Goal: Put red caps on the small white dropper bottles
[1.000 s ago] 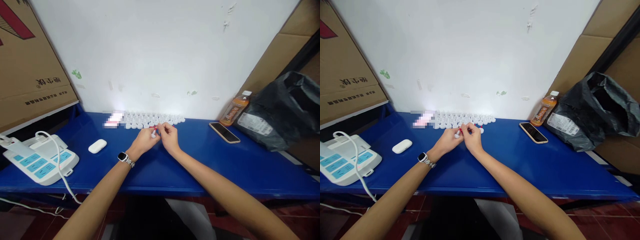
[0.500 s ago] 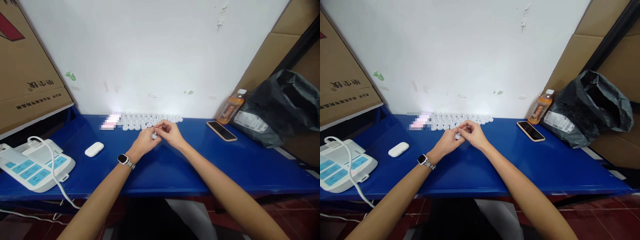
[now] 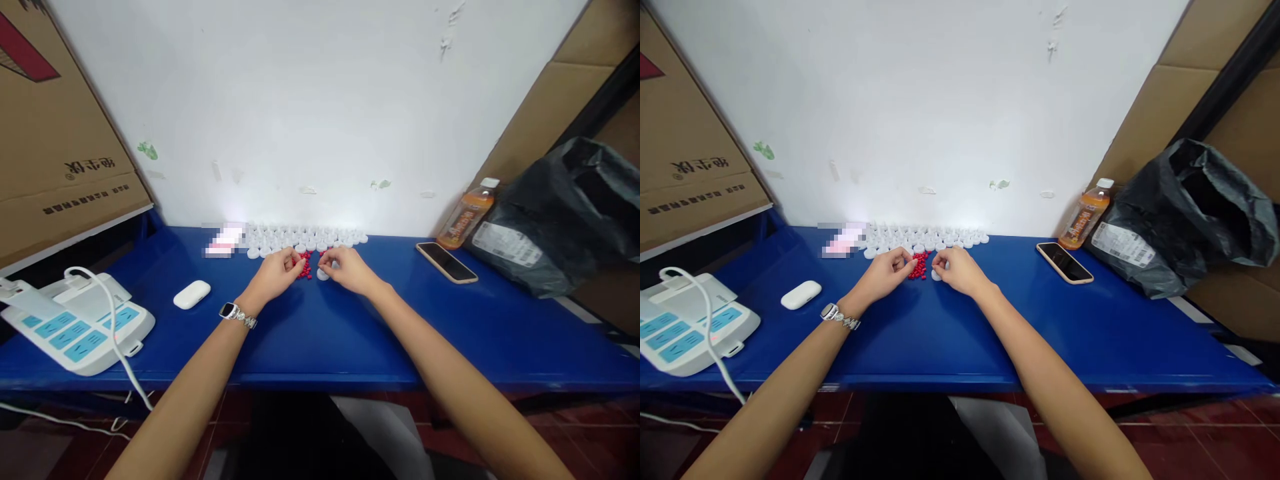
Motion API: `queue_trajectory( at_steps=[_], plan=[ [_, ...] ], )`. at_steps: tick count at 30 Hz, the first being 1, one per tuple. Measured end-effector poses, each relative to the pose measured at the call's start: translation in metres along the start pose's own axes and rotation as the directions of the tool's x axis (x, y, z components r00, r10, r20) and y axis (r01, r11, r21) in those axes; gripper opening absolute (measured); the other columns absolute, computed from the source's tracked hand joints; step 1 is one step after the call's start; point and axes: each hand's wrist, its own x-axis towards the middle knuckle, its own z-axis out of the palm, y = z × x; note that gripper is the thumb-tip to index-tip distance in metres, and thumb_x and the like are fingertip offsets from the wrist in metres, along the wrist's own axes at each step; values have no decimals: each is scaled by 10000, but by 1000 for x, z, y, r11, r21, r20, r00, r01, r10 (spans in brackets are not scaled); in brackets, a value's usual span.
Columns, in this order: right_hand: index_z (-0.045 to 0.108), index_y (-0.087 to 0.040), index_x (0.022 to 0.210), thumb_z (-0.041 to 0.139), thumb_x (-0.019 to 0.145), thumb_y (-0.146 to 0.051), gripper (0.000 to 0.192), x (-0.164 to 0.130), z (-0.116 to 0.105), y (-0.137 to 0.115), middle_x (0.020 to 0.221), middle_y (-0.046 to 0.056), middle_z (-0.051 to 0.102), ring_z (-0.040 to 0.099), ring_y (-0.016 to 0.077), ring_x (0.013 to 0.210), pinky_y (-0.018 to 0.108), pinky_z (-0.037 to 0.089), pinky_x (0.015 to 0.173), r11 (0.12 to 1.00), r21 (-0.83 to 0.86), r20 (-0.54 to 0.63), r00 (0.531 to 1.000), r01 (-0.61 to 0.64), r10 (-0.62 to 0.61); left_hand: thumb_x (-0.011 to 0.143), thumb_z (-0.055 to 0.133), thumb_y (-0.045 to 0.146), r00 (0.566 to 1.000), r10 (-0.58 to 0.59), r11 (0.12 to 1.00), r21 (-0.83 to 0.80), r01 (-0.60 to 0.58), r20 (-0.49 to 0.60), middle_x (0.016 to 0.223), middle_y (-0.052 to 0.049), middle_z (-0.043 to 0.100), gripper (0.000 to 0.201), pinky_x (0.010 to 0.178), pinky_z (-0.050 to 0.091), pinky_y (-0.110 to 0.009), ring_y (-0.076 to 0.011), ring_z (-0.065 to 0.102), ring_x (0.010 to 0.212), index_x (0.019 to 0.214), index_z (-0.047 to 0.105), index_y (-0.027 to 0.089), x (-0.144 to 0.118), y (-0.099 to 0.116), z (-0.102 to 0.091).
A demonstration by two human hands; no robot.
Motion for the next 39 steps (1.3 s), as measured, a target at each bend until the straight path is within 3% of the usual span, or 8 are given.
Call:
queue_trajectory(
  at_steps=[9,16,20,24,29,34,36,39],
  plan=[
    [733,-199,875,629,819,-151,128,-2,-13,7,777,36,704,565,206,850,285,371,717,961,-235,-39,989,-146,141,909,543,455,999,-7,1000,15,6,42,545,57,451,295,526,299,-248,-107,389,503,801,594,186,1,-3,2],
    [725,-198,1045,575,911,-359,258,19,-8,9,894,78,702,554,251,928,356,387,840,932,-303,-221,966,-197,132,927,510,468,998,9,1000,0,-9,64,577,44,487,318,536,311,-253,-114,424,524,801,589,187,1,-2,3],
    [718,-173,1130,561,914,-342,316,51,1,15,1067,136,712,551,294,1057,407,370,925,882,-406,-161,969,-239,188,931,507,466,998,12,1000,9,-13,70,580,40,501,321,535,315,-251,-115,429,528,794,592,188,1,-2,4],
    [760,-152,962,584,871,-234,215,74,7,21,960,145,747,619,281,989,381,387,896,857,-423,-97,955,-295,281,937,503,462,996,17,999,26,-19,87,584,35,517,321,533,315,-251,-119,437,532,799,609,193,1,-2,4],
    [755,-179,832,584,855,-208,176,69,5,15,826,76,752,657,221,850,338,418,851,924,-273,-185,957,-267,222,951,494,449,998,24,997,71,-27,50,659,9,576,294,585,380,-272,-148,513,609,845,611,200,0,0,3],
    [750,-171,820,660,828,-304,162,47,8,-4,780,36,733,632,168,722,291,451,734,976,165,-196,965,-143,175,949,524,411,978,146,983,134,-126,-148,1141,-93,605,292,856,472,-343,-224,586,1024,1150,578,208,-1,0,4],
    [747,-170,807,682,815,-362,202,41,12,-11,750,27,722,603,154,666,281,442,674,934,346,-125,982,-92,143,961,509,423,981,147,982,135,-130,-130,1244,-106,565,357,884,473,-358,-230,580,1057,1252,532,218,-1,-2,5],
    [739,-171,818,671,828,-432,270,38,16,-18,768,33,722,595,159,680,288,440,676,876,477,-62,992,-70,112,991,456,433,991,131,982,136,-130,-4,1130,-90,625,358,857,466,-363,-232,589,989,1269,535,222,0,-6,5]
  ],
)
